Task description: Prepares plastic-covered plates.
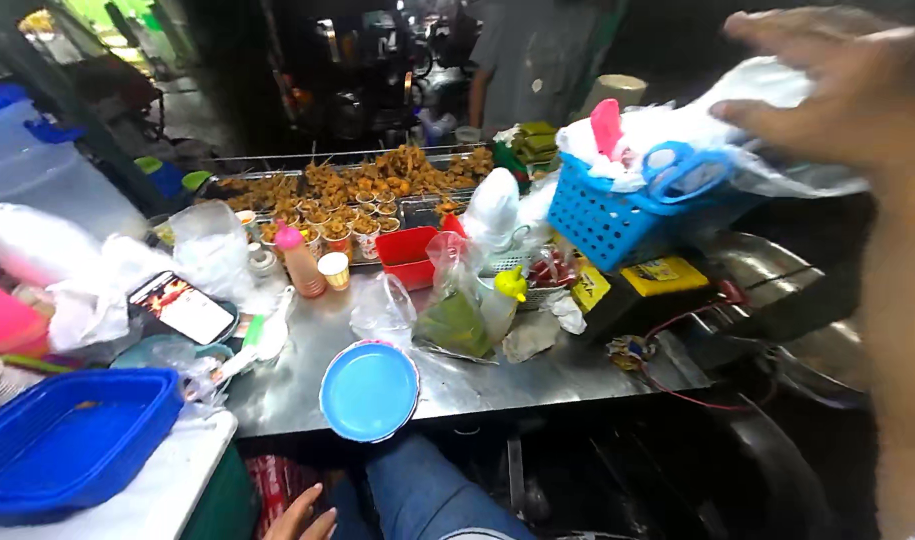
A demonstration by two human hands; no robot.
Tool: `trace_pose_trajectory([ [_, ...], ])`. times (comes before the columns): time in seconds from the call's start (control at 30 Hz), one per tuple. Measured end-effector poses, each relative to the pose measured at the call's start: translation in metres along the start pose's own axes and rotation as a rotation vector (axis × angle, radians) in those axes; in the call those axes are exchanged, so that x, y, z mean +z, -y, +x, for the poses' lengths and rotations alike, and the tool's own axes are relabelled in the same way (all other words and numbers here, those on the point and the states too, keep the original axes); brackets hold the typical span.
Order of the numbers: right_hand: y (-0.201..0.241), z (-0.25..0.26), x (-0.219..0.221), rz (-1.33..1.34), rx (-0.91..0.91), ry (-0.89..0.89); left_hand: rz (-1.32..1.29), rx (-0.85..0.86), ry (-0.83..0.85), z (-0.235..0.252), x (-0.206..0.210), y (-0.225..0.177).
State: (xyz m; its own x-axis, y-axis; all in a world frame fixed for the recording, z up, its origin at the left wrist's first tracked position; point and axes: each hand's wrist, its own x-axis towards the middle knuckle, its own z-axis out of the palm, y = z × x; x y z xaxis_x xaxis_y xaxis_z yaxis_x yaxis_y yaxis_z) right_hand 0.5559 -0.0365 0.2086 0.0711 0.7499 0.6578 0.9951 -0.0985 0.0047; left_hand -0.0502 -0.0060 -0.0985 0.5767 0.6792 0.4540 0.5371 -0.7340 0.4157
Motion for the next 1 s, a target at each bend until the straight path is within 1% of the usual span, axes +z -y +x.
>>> trace_pose_trajectory([
  [0.07,0.014,0.011,0.011,0.025,-0.114,-0.123,0.012,0.002,-0.014,0.001,0.005,-0.001],
  [0.1,0.035,0.014,0.015,0.060,-0.154,-0.159,0.018,0.005,-0.025,0.001,0.008,-0.001],
  [0.17,0.094,0.014,0.029,0.151,-0.261,-0.172,0.025,0.015,-0.060,0.000,0.014,0.001],
  [0.23,0.150,0.014,0.065,0.290,-0.429,-0.127,0.028,0.020,-0.082,0.000,0.019,0.001],
  [0.3,0.192,0.015,0.128,0.374,-0.604,0.007,0.028,0.020,-0.088,0.001,0.021,-0.002],
  [0.33,0.211,0.014,0.164,0.376,-0.661,0.099,0.029,0.020,-0.092,0.002,0.022,-0.004],
  [0.37,0.228,0.011,0.202,0.350,-0.680,0.192,0.029,0.022,-0.096,0.002,0.022,-0.005],
  [0.47,0.261,0.006,0.299,0.186,-0.636,0.487,0.040,0.028,-0.104,0.004,0.017,-0.007],
  [0.53,0.269,0.010,0.334,0.154,-0.549,0.614,0.045,0.032,-0.131,0.008,0.012,-0.005],
  [0.57,0.274,0.014,0.340,0.178,-0.502,0.620,0.045,0.024,-0.162,0.012,0.010,-0.002],
  [0.6,0.281,0.015,0.338,0.220,-0.471,0.568,0.039,0.002,-0.208,0.017,0.008,0.000],
  [0.63,0.290,0.014,0.332,0.272,-0.465,0.459,0.024,-0.035,-0.273,0.025,0.009,0.001],
  [0.7,0.314,0.002,0.316,0.373,-0.503,0.172,-0.026,-0.133,-0.407,0.048,0.013,-0.001],
  [0.73,0.329,-0.007,0.305,0.424,-0.527,0.056,-0.035,-0.170,-0.454,0.062,0.016,-0.004],
  [0.77,0.344,-0.017,0.292,0.476,-0.550,-0.024,-0.019,-0.193,-0.475,0.076,0.019,-0.006],
  [0.8,0.359,-0.028,0.278,0.520,-0.575,-0.060,0.033,-0.201,-0.492,0.089,0.024,-0.008],
  [0.87,0.378,-0.048,0.247,0.617,-0.615,-0.024,0.180,-0.190,-0.548,0.111,0.032,-0.006],
  [0.93,0.379,-0.059,0.228,0.711,-0.624,0.056,0.275,-0.185,-0.641,0.118,0.031,0.002],
  [0.97,0.372,-0.059,0.225,0.763,-0.603,0.125,0.253,-0.185,-0.673,0.117,0.026,0.005],
  [1.0,0.362,-0.057,0.225,0.828,-0.550,0.253,0.178,-0.177,-0.668,0.112,0.018,0.008],
])
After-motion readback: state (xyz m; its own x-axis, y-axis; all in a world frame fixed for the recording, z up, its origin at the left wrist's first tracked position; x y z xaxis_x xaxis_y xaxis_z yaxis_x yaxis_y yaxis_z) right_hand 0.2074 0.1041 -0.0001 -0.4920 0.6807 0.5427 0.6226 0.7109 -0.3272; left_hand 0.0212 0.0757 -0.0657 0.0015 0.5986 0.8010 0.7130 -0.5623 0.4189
